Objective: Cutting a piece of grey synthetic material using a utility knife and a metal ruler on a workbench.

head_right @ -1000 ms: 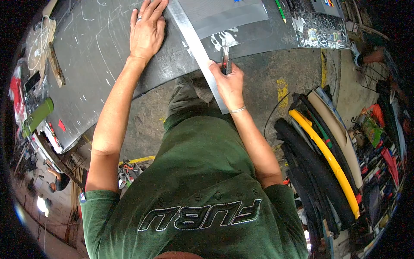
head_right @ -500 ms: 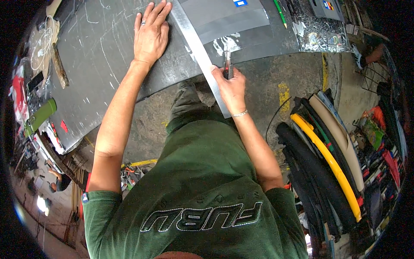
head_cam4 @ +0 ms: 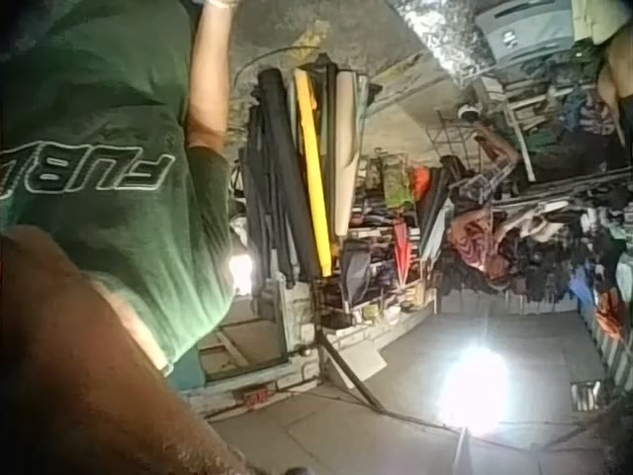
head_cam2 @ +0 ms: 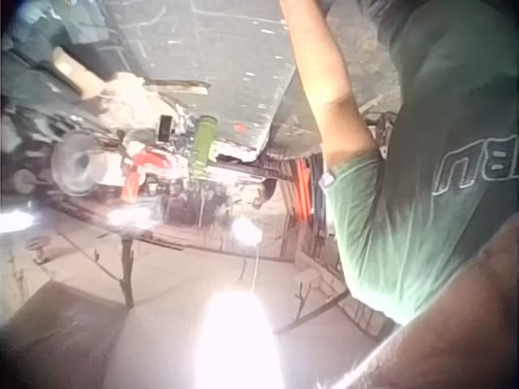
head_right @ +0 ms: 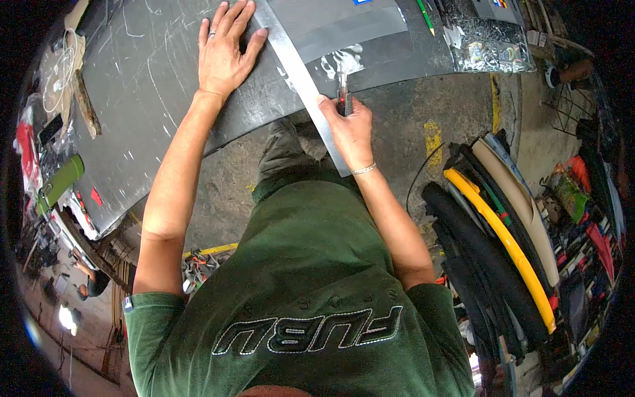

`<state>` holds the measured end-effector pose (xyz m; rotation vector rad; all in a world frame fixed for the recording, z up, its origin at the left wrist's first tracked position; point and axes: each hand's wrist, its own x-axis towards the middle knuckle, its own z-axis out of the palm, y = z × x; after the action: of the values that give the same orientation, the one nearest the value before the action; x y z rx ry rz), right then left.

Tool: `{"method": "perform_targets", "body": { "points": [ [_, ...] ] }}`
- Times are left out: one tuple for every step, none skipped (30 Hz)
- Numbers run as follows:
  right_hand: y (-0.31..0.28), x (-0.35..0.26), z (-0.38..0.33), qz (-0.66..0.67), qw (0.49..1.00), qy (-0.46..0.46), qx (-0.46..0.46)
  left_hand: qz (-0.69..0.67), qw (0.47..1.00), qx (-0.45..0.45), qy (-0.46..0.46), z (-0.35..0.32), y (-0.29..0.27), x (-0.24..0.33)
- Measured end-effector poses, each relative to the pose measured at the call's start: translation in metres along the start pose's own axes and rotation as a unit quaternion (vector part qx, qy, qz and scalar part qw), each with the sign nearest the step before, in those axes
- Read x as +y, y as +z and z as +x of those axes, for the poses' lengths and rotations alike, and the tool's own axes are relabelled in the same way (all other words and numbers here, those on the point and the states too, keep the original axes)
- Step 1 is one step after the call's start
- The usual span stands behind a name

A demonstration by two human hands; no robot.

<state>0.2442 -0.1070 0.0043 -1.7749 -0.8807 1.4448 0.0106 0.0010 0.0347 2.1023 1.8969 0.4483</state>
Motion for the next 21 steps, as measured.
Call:
{"method": "perform_targets", "body": {
  "points": [
    [0.0,0.0,0.0,0.0,1.0,0.0,0.0,0.01,1.0,0.013,0.009,0.0,0.001,0.0],
    [-0.001,0.0,0.0,-0.001,1.0,0.0,0.0,0.021,0.999,0.026,0.019,-0.001,0.001,-0.001],
    [-0.001,0.0,-0.001,-0.001,1.0,0.0,0.0,0.02,0.999,0.025,0.019,-0.001,0.002,-0.001],
    [-0.001,-0.001,-0.001,-0.002,1.0,0.0,0.0,0.023,1.0,0.011,0.014,0.0,0.0,0.0],
    [-0.001,-0.002,-0.001,0.0,1.0,0.003,0.001,0.026,1.0,-0.002,0.009,0.0,-0.001,0.001],
    [-0.001,-0.002,-0.002,0.001,1.0,0.005,0.001,0.025,1.0,-0.003,0.009,0.0,0.007,-0.004],
    [0.0,-0.004,-0.003,0.001,1.0,0.004,-0.004,-0.129,0.984,0.076,0.098,-0.003,0.017,-0.016],
    [0.001,-0.005,-0.002,-0.013,1.0,-0.001,-0.001,-0.281,0.929,0.15,0.186,-0.003,0.02,-0.02],
    [0.001,-0.005,-0.002,-0.026,1.0,-0.006,0.001,-0.282,0.929,0.15,0.186,-0.005,0.021,-0.025],
    [0.0,-0.003,-0.002,-0.027,1.0,-0.005,0.005,-0.284,0.93,0.136,0.19,-0.003,0.018,-0.021],
    [0.0,0.0,-0.001,-0.02,1.0,-0.008,0.004,-0.285,0.931,0.122,0.194,-0.002,0.014,-0.016],
    [0.0,0.002,0.0,-0.014,1.0,-0.012,0.002,-0.287,0.93,0.12,0.195,-0.001,0.01,-0.011],
    [0.0,0.002,0.001,-0.014,1.0,-0.012,0.003,-0.1,0.99,0.016,0.097,0.002,-0.01,0.005],
    [0.001,0.002,0.001,-0.025,1.0,-0.017,0.001,0.093,0.992,-0.088,-0.006,0.003,-0.021,0.015],
    [0.001,0.002,0.001,-0.036,0.999,-0.023,-0.001,-0.297,0.936,0.033,0.184,-0.006,-0.003,-0.014],
    [0.0,0.001,0.0,-0.036,0.999,-0.023,-0.001,-0.297,0.936,0.033,0.184,-0.002,-0.009,-0.003],
    [-0.004,-0.002,0.0,-0.072,0.997,-0.032,0.002,-0.083,0.99,-0.046,0.108,0.007,-0.018,0.017],
    [-0.006,-0.006,-0.002,-0.108,0.993,-0.042,0.004,0.137,0.983,-0.122,0.026,0.011,-0.024,0.028],
    [-0.01,-0.009,-0.004,-0.108,0.993,-0.043,0.003,-0.206,0.955,0.011,0.214,0.012,-0.03,0.021],
    [-0.014,-0.013,-0.006,-0.135,0.989,-0.054,0.013,-0.206,0.955,0.013,0.214,0.014,-0.027,0.022],
    [-0.02,-0.014,-0.008,-0.161,0.985,-0.064,0.026,-0.03,0.987,-0.107,0.115,0.021,-0.021,0.026]
  ]
}}
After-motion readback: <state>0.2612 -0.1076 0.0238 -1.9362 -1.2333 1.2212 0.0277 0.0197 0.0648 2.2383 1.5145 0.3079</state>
